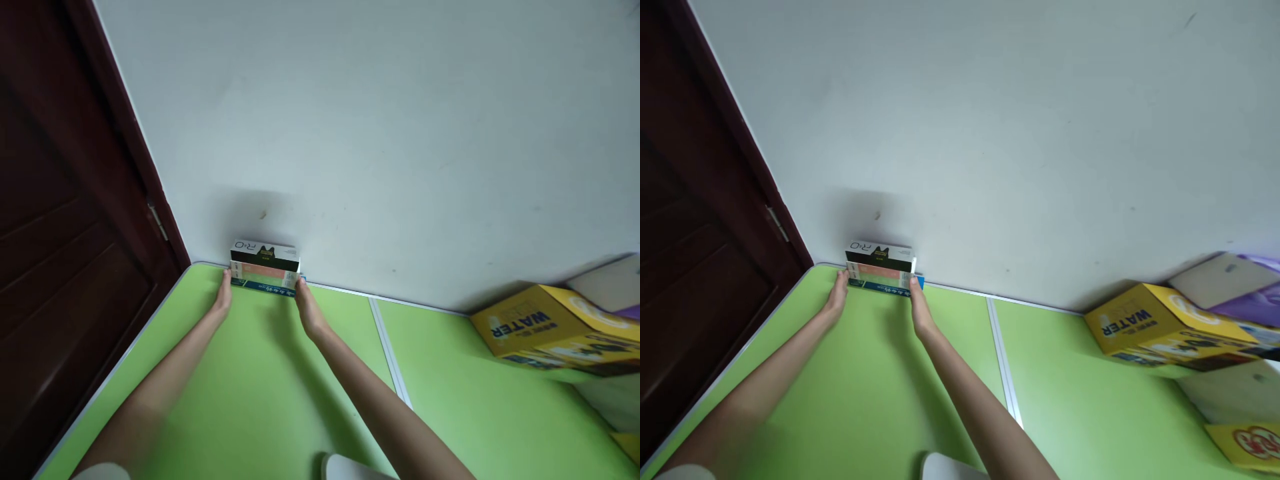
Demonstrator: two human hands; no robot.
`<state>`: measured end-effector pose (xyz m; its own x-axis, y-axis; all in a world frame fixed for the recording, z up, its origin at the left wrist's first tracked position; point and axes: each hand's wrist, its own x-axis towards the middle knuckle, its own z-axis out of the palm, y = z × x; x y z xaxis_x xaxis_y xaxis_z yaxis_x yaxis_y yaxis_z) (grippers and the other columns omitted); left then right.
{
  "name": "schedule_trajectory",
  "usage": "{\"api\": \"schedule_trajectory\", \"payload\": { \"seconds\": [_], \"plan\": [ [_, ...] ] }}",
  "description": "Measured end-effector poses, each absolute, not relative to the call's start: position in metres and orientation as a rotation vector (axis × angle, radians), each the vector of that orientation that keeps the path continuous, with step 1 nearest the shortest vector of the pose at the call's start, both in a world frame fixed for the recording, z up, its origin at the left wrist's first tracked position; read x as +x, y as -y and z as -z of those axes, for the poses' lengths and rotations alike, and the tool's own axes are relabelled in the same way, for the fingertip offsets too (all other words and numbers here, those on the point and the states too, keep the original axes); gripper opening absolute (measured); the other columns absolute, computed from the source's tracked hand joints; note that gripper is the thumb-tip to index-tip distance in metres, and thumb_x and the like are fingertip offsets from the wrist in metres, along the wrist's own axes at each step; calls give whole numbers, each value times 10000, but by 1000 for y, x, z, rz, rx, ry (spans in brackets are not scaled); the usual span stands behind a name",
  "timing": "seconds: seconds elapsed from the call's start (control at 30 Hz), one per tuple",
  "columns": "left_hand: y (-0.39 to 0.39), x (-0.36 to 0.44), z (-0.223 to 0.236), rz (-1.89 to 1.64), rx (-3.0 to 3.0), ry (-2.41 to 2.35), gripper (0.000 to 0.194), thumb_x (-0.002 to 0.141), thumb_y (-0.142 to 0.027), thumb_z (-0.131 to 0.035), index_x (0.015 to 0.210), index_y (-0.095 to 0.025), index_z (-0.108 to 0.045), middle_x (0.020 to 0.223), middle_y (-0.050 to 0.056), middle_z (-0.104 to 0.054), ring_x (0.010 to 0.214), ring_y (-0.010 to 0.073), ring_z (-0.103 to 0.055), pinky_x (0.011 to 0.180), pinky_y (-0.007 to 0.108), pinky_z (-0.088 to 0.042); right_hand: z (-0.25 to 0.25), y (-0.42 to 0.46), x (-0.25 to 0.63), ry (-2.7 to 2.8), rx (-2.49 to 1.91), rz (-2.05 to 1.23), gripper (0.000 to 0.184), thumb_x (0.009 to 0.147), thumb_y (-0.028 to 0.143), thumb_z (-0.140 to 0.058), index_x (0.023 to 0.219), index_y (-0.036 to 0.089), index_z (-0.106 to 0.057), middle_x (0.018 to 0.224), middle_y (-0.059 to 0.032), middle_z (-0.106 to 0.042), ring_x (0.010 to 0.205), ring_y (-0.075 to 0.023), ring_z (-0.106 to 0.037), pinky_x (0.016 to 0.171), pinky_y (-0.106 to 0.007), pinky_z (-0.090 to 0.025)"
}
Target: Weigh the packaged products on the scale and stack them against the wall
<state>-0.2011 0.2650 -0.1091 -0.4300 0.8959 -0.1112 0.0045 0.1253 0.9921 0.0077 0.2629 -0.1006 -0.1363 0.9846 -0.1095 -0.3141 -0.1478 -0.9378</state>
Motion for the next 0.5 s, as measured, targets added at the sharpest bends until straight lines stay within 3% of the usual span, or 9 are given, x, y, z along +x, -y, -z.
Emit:
{"api": "schedule_trajectory", "payload": {
  "seconds": [0.1, 0.23, 0.3, 0.4, 0.5],
  "plan": [
    [-266, -200, 106, -1402, 872, -1588, 533, 951, -449, -126, 1251, -229, -509, 1428, 77, -410, 1349, 208, -308, 1066, 333, -314, 99, -263, 1, 967, -989, -1554, 680, 812, 653, -408, 1354, 243, -420, 1475, 27, -342, 1391, -216, -243, 1157, -408, -147],
    [-268, -203, 103, -1418, 856, -1580, 381, 914, -403, -423, 1228, -204, -506, 1328, 103, -487, 1173, 239, -497, 968, 459, -410, 95, -265, 0, 975, -990, -1578, 670, 804, 656, -414, 1328, 241, -457, 1448, 13, -397, 1377, -220, -280, 1148, -413, -175],
    [-269, -206, 102, -1426, 856, -1584, 347, 877, -345, -525, 1190, -195, -525, 1246, 90, -534, 1051, 214, -561, 884, 447, -470, 92, -267, 2, 986, -992, -1587, 646, 804, 654, -410, 1291, 240, -504, 1409, 1, -458, 1355, -228, -328, 1135, -417, -210],
    [-271, -211, 101, -1420, 855, -1592, 281, 886, -323, -513, 1142, -213, -554, 1202, 79, -558, 1000, 187, -578, 842, 390, -496, 89, -270, 9, 983, -1035, -1573, 611, 802, 641, -425, 1237, 233, -561, 1369, -17, -510, 1343, -250, -349, 1122, -434, -230],
    [-272, -212, 102, -1410, 863, -1604, 277, 885, -323, -515, 1138, -218, -557, 1198, 77, -560, 999, 186, -580, 839, 384, -498, 90, -273, 21, 941, -1138, -1491, 575, 785, 592, -503, 1245, 251, -551, 1398, 4, -474, 1402, -242, -204, 1153, -429, -116]
  ]
}}
